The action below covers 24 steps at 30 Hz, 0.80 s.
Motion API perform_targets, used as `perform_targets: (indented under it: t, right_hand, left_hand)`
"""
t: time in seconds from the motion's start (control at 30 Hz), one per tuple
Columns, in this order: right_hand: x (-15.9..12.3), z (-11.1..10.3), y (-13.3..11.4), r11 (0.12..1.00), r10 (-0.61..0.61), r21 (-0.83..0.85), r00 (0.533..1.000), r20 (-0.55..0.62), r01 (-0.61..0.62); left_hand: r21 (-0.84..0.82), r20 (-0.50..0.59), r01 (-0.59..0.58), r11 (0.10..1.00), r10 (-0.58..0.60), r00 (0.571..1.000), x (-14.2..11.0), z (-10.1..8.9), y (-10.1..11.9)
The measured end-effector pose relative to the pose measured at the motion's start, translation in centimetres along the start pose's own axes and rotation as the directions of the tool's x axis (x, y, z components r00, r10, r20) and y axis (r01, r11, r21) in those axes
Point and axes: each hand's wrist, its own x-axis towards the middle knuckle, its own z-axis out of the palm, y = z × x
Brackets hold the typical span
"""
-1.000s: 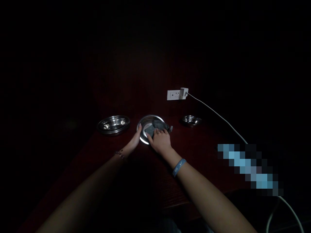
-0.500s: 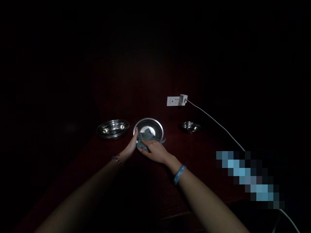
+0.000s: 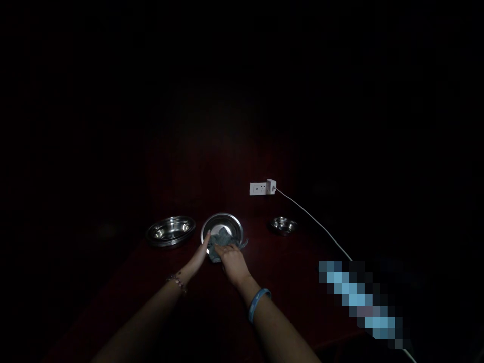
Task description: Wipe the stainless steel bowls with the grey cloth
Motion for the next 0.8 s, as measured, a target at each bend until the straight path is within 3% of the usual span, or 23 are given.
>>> perform_targets:
  t: [0.2, 0.4, 0.63, 0.8]
  right_hand:
    - [-1.8, -0.8, -0.8, 0.985, 0.168, -0.047, 0.984, 0.064, -0.165]
    - [-4.2, -1.8, -2.0, 0.974, 0.224, -0.047, 0.973, 0.064, -0.221]
    - [-6.2, -2.8, -3.7, 0.978, 0.197, -0.073, 0.979, 0.049, -0.194]
    - [-7.5, -3.8, -4.7, 0.996, 0.08, -0.031, 0.997, 0.021, -0.079]
  left_hand:
    - [0.037, 0.076, -0.156, 0.987, 0.153, 0.985, 0.1, 0.2, -1.8]
    - [0.03, 0.047, -0.105, 0.994, 0.104, 0.993, -1.2, 0.9, -2.0]
    - [0.089, 0.043, -0.097, 0.991, 0.094, 0.995, -5.8, 1.5, -0.4]
    - [0.093, -0.016, -0.058, 0.994, 0.059, 0.998, -8.8, 1.8, 0.4]
